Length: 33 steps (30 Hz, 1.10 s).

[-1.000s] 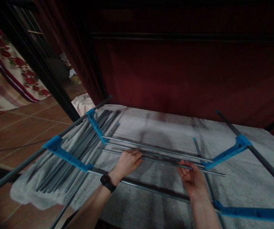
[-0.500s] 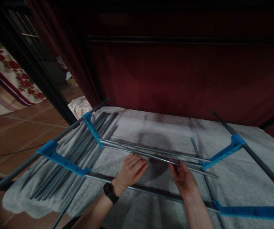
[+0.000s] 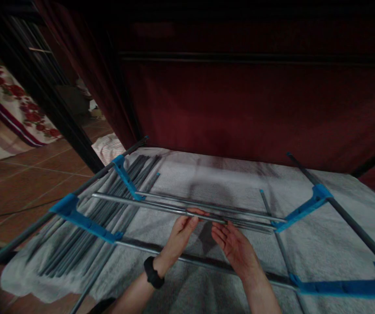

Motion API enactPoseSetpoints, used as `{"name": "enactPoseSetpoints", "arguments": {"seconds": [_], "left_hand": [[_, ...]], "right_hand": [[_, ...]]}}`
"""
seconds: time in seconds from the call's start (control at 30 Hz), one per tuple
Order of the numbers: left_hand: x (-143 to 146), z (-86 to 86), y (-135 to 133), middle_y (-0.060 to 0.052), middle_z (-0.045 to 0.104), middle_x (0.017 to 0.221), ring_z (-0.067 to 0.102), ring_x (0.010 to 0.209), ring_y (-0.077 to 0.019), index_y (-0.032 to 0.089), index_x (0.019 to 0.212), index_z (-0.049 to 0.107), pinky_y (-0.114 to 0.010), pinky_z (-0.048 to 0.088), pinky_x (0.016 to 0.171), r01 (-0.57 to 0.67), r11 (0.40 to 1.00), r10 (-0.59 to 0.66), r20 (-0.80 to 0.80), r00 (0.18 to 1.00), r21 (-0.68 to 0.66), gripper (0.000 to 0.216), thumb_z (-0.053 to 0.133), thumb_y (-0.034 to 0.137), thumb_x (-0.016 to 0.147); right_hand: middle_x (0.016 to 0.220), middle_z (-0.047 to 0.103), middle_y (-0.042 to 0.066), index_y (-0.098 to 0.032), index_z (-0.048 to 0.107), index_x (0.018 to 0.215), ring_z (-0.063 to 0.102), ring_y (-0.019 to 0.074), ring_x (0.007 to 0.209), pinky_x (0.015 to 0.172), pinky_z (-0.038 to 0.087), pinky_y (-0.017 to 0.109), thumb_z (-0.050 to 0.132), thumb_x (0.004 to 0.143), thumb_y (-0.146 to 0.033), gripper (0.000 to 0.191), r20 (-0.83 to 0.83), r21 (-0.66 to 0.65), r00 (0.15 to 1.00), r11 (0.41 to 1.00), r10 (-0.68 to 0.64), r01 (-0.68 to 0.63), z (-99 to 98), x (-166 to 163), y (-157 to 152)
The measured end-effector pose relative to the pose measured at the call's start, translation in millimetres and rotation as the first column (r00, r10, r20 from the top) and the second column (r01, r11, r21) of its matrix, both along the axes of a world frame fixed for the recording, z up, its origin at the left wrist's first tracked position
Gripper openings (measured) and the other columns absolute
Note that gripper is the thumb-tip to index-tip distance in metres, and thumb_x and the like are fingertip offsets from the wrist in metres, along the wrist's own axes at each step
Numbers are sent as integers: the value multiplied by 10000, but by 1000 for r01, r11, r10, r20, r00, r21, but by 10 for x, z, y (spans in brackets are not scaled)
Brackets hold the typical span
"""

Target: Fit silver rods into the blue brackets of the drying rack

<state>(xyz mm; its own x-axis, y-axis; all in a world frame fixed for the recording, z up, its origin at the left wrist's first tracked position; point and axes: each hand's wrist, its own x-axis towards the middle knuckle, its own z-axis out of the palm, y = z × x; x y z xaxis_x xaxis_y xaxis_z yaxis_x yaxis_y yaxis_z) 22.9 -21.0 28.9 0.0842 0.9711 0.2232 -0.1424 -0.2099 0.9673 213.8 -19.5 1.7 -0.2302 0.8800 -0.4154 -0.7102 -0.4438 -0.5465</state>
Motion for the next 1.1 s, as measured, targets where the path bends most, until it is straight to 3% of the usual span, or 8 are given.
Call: {"name": "enactPoseSetpoints", "arguments": {"seconds": [0.13, 0.27, 0.57, 0.73, 0.8, 0.87, 0.97, 1.1], "left_hand": [[-60, 120, 4, -74, 709, 1017, 645, 1015, -207, 179, 1003, 591, -377, 457, 970, -102, 995, 103, 117, 988, -12, 289, 486, 442, 946], [-133, 171, 51, -36, 690, 848, 653, 860, -178, 198, 941, 516, -368, 483, 885, -352, 933, 332, 196, 923, 74, 248, 420, 424, 978], [-372, 880, 80, 81, 464, 538, 408, 437, -86, 225, 1073, 513, -207, 412, 487, -639, 726, 456, 519, 723, 253, 272, 424, 462, 975], [-543, 1112, -63, 82, 433, 506, 378, 412, -80, 219, 1118, 583, -193, 342, 447, -659, 593, 559, 353, 751, 463, 310, 458, 454, 960], [-616, 1102, -110, 53, 518, 575, 482, 497, -94, 211, 1148, 614, -219, 421, 537, -625, 510, 699, 139, 702, 591, 302, 488, 405, 952], [-656, 1040, -114, 4, 637, 730, 594, 655, -124, 209, 1172, 629, -253, 480, 666, -499, 503, 765, -95, 637, 706, 290, 508, 345, 946], [-614, 870, -26, -55, 707, 968, 663, 857, -167, 211, 1173, 621, -273, 504, 762, -195, 634, 669, -404, 623, 749, 269, 475, 291, 962], [-414, 568, 145, -68, 714, 1040, 678, 910, -181, 210, 1193, 577, -289, 515, 783, 130, 796, 453, -724, 521, 592, 265, 460, 307, 976]], "right_hand": [[1005, 724, 139, -143, 674, 974, 702, 213, 886, 833, 560, 378, 599, 878, -359, 248, 28, 150, 943, 932, 331, -331, 62, -21, -100], [998, 719, 120, -175, 669, 998, 690, 215, 896, 808, 541, 391, 581, 881, -388, 259, 32, 236, 911, 883, 411, -406, 50, 6, -129], [981, 707, 69, -207, 686, 987, 664, 191, 929, 876, 515, 380, 627, 830, -409, 262, 4, 246, 988, 957, 154, -150, 18, 134, 48], [1016, 708, 55, -223, 691, 993, 654, 176, 932, 865, 518, 358, 627, 827, -385, 240, -15, 199, 1000, 980, -9, 12, 20, 234, 127], [1010, 709, 52, -223, 692, 991, 654, 172, 924, 852, 523, 346, 628, 826, -371, 231, -28, 191, 998, 980, -48, 52, 10, 248, 141], [998, 711, 47, -221, 694, 989, 653, 167, 916, 846, 526, 332, 632, 821, -354, 223, -40, 184, 997, 980, -73, 80, -3, 251, 147], [986, 715, 42, -212, 697, 987, 654, 157, 902, 838, 528, 312, 637, 812, -326, 217, -51, 172, 994, 980, -96, 103, -13, 248, 152], [955, 720, 39, -209, 700, 966, 655, 149, 879, 812, 532, 295, 639, 803, -291, 192, -57, 163, 989, 976, -138, 145, -2, 262, 177]]}}
